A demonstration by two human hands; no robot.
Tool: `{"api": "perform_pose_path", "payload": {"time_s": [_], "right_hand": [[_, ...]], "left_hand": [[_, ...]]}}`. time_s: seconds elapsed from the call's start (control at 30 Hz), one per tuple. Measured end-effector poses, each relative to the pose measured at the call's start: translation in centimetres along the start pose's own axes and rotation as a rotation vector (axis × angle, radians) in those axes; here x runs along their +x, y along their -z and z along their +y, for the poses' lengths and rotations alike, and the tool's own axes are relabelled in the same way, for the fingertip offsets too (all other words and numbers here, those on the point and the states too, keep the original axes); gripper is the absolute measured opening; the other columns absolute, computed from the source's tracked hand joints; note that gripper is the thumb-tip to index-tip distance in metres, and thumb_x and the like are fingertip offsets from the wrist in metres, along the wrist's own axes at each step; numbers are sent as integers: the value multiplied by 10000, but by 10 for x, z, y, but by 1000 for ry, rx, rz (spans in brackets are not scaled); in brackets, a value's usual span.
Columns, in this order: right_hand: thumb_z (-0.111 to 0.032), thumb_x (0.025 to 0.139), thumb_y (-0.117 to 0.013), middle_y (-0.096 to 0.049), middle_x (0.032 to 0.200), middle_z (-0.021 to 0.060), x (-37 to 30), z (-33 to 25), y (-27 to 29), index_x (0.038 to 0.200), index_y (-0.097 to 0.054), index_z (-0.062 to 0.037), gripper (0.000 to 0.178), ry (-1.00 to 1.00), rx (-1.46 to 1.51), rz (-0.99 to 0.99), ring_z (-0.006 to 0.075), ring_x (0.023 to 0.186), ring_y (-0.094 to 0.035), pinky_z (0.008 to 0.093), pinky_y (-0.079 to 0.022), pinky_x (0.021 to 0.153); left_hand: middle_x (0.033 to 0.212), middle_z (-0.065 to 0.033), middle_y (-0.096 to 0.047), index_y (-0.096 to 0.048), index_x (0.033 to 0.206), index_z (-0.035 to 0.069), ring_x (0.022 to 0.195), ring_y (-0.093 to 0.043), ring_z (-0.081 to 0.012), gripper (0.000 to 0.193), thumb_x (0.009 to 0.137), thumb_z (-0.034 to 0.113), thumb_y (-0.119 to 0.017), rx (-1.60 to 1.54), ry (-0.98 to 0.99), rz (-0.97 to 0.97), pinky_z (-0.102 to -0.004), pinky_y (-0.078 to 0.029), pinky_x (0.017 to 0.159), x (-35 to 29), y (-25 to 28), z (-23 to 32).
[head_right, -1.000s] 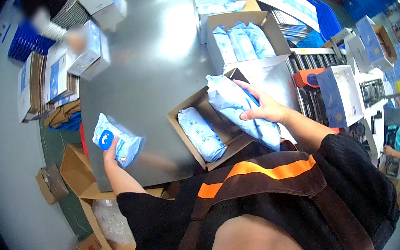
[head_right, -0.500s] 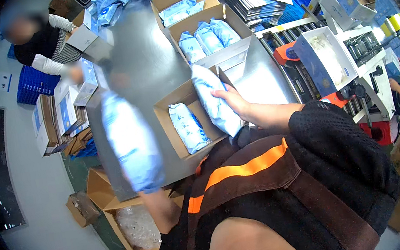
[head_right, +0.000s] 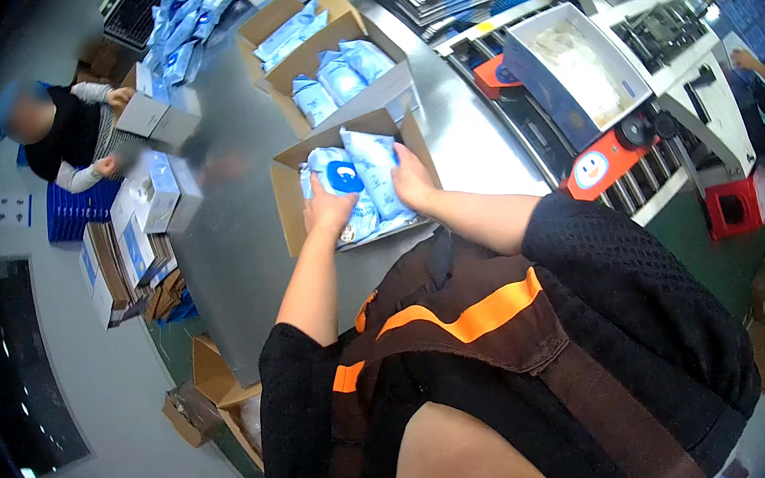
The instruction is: The person packs blue-wrapped items into cardboard boxes on a metal table. They place the items inside, add a white paper sheet, and close the box flaps. The person repeats this process for multiple boxes.
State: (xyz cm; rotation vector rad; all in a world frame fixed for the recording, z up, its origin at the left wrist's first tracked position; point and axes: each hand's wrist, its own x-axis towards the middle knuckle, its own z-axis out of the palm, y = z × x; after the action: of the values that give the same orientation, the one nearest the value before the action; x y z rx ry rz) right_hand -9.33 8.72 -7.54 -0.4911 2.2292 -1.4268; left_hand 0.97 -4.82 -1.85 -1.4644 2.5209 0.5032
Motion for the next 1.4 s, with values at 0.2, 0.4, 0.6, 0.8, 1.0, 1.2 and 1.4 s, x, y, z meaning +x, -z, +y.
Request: {"api": "perform_pose_path", "payload": {"time_s": [0.2,0.4,0.6,0.8,1.0,1.2,1.4], "right_hand": [[-173,882,-516,-411,1388,341,-40,-30,13,1314,-464,116,522,490,-1342,-735,513,1272,-415,692,-290,1008],[-318,842,-643,-155,1541,301,-33,-6,15,1373,-482,12,646,261,-1441,-833,640,1315,-201,727,-282,983],[-305,793,-689,-141,1554,277,-28,-3,32,1441,-339,51,818,438,-1483,-881,606,1344,-192,664,-288,1037],[-215,823,-625,-474,1329,316,-21,23,75,1202,-570,106,499,634,-1221,-697,542,1197,-463,580,-422,947],[-209,824,-635,-597,1185,274,-33,8,92,1190,-631,-27,409,579,-1026,-941,455,1088,-583,501,-503,843],[-221,865,-577,-685,942,145,32,-94,248,1055,-660,-42,275,815,-242,-694,288,849,-663,397,-521,766],[-188,875,-589,-689,1001,148,268,-209,512,1005,-713,-83,208,507,-721,515,307,919,-653,421,-518,828]], "left_hand": [[1471,-343,-244,-18,1515,15,1281,-413,-467,1109,768,505,-676,603,-415,-324,-524,-382,1012,-14,-43,32],[1341,-324,-463,213,1431,-74,1192,-541,-395,1236,795,485,-688,495,-401,-691,-390,-408,1021,-55,-33,43],[1192,-352,-567,222,1363,-179,1081,-610,-415,1241,816,552,-618,658,-471,-689,-417,-491,905,-54,-61,46],[1493,-351,-210,-56,1507,4,1381,-257,-484,1248,658,607,-744,501,-831,-30,-619,-259,1071,-49,-22,87],[1513,-376,45,-87,1517,49,1374,48,-603,1204,657,591,-730,424,-888,-257,-731,-85,1043,-35,-91,66],[1508,-381,45,-157,1515,66,1357,48,-627,1144,697,667,-685,394,-859,-318,-734,-75,1041,-37,-92,81],[1484,-421,-8,-236,1477,5,1356,17,-630,1123,681,624,-730,361,-831,-267,-739,-83,1036,-41,-93,67]]}}
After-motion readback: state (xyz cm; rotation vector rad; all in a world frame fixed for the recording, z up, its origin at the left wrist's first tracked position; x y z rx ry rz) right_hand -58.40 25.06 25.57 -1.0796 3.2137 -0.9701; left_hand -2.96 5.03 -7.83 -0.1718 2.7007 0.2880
